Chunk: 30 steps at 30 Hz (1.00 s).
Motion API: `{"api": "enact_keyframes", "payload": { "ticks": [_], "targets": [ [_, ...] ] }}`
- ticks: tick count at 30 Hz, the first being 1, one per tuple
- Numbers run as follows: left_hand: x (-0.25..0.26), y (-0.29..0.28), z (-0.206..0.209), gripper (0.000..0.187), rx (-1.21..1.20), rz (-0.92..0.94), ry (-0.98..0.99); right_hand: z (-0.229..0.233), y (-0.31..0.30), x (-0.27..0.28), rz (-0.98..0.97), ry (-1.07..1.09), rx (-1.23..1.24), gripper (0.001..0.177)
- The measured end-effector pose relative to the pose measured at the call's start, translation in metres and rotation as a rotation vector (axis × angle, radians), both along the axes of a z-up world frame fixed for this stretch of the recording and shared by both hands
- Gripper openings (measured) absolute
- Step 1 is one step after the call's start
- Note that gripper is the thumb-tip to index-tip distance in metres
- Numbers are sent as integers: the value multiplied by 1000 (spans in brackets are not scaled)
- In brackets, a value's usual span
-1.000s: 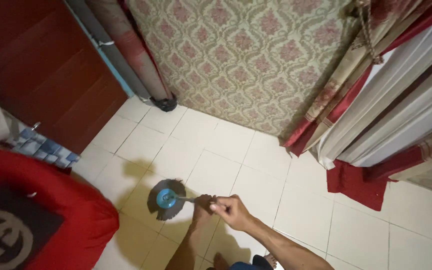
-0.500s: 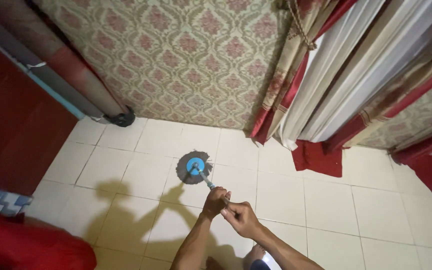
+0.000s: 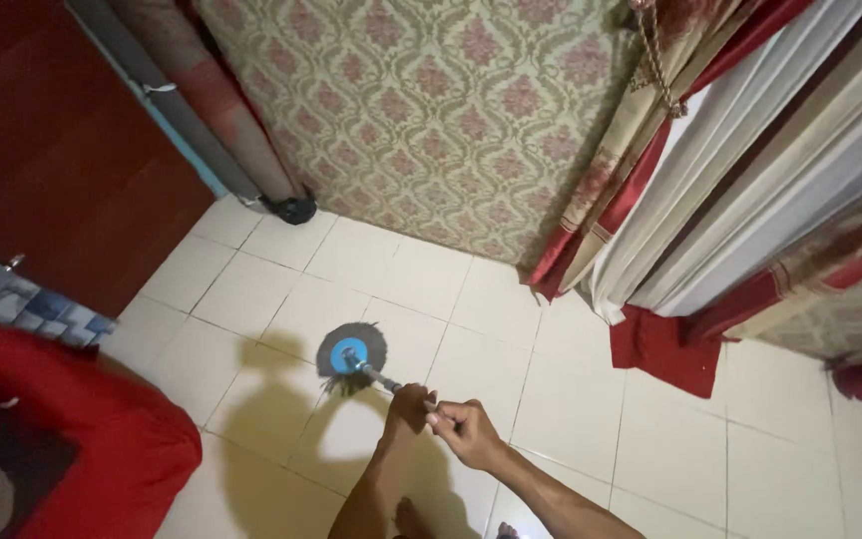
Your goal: Mopping the tiled floor in a residential hallway.
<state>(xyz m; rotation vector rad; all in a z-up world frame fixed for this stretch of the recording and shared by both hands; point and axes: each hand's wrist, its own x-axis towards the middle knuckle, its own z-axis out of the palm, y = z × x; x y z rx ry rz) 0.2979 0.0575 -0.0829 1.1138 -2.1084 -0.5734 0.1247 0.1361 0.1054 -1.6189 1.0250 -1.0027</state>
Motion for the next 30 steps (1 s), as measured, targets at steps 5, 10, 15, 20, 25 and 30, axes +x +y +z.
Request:
{"api": "enact_keyframes", "payload": {
  "ticks": [5,10,15,20,25,30],
  "targets": [
    [-35,44,-21,39,5,179,0,-10,29,-31,73,147,47,47],
    [-92,71,10,36,-77,368,61,19,46,-72,202,91,-52,51],
    [-133,64,-23,28,-120,106,192,18,62,-110,123,214,-219,50],
    [-168,73,1,37,-158,109,152,13,81,-129,44,243,-102,45],
    [-162,102,87,37,146,22,347,18,100,-119,22,255,-113,39],
    [-111,116,108,38,311,-47,155,4,117,-75,136,181,-111,43]
  ]
}}
